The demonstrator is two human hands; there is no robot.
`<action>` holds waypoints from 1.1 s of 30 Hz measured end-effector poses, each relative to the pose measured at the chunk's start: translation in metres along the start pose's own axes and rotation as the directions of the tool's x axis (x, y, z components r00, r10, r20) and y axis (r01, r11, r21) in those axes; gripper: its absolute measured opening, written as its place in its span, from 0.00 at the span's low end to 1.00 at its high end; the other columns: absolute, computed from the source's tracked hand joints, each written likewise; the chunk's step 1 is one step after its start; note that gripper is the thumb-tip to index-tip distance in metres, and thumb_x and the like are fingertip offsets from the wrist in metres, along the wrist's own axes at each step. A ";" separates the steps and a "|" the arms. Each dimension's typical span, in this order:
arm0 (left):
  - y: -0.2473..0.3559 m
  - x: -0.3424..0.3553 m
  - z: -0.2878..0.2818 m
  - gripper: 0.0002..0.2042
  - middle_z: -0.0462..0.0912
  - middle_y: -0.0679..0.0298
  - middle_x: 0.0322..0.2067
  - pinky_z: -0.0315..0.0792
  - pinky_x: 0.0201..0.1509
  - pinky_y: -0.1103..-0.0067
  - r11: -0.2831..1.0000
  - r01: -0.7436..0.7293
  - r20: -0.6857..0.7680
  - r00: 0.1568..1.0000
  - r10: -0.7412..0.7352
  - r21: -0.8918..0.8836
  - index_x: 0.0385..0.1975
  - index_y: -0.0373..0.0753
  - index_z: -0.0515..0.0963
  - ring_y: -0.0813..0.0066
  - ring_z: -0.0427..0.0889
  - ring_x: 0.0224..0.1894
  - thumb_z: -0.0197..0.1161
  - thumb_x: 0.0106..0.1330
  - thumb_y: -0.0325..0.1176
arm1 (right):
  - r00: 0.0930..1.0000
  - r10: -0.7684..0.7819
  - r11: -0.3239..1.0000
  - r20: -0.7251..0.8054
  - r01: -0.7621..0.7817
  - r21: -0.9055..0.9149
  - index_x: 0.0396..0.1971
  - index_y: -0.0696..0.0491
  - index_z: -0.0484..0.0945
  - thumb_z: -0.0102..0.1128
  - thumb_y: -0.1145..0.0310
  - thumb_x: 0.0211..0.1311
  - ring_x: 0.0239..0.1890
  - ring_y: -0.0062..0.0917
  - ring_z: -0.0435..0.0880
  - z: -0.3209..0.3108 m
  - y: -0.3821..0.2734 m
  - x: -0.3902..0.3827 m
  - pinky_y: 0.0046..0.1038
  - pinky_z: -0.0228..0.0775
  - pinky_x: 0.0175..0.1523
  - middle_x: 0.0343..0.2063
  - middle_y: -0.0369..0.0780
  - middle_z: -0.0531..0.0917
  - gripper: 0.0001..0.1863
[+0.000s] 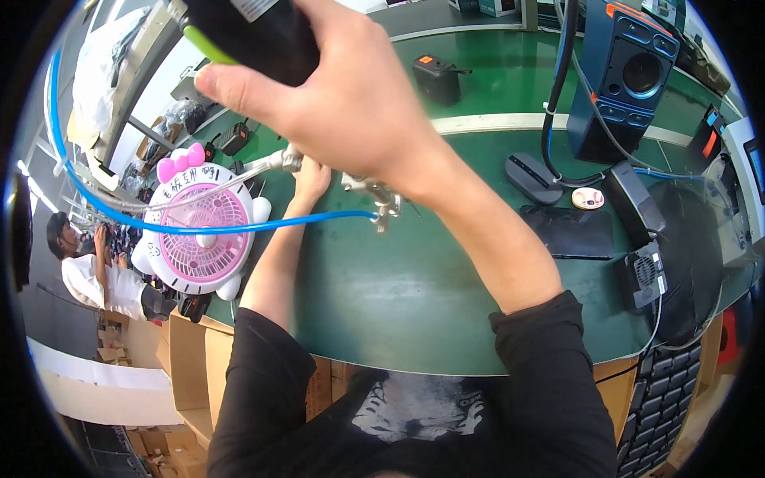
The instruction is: Repairing or assembling electronic device components using an electric screwdriver.
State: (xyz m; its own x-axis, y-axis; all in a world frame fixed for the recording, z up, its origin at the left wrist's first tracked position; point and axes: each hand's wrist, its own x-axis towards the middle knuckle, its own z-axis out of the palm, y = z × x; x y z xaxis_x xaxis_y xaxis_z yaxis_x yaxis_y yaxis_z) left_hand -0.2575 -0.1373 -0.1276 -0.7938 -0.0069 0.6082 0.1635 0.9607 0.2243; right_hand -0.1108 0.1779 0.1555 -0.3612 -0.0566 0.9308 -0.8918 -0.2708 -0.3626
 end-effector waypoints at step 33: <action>0.061 -0.005 -0.045 0.06 0.81 0.65 0.26 0.64 0.51 0.68 0.983 -0.060 -0.275 0.961 0.009 -0.175 0.23 0.43 0.78 0.68 0.80 0.37 0.64 0.57 0.36 | 0.958 0.279 0.959 -0.059 -0.281 -0.026 0.39 0.59 0.78 0.70 0.65 0.59 0.27 0.14 0.79 -0.001 0.023 -0.015 0.18 0.69 0.33 0.26 0.35 0.81 0.15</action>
State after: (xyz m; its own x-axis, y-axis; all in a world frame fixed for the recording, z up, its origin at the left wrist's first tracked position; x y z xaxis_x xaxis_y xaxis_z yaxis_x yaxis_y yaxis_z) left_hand -0.2176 -0.0911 -0.0824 -0.6004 -0.0740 0.7963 0.3104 0.8961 0.3173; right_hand -0.1258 0.1733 0.1335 -0.6111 -0.0730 0.7881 -0.7612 -0.2187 -0.6105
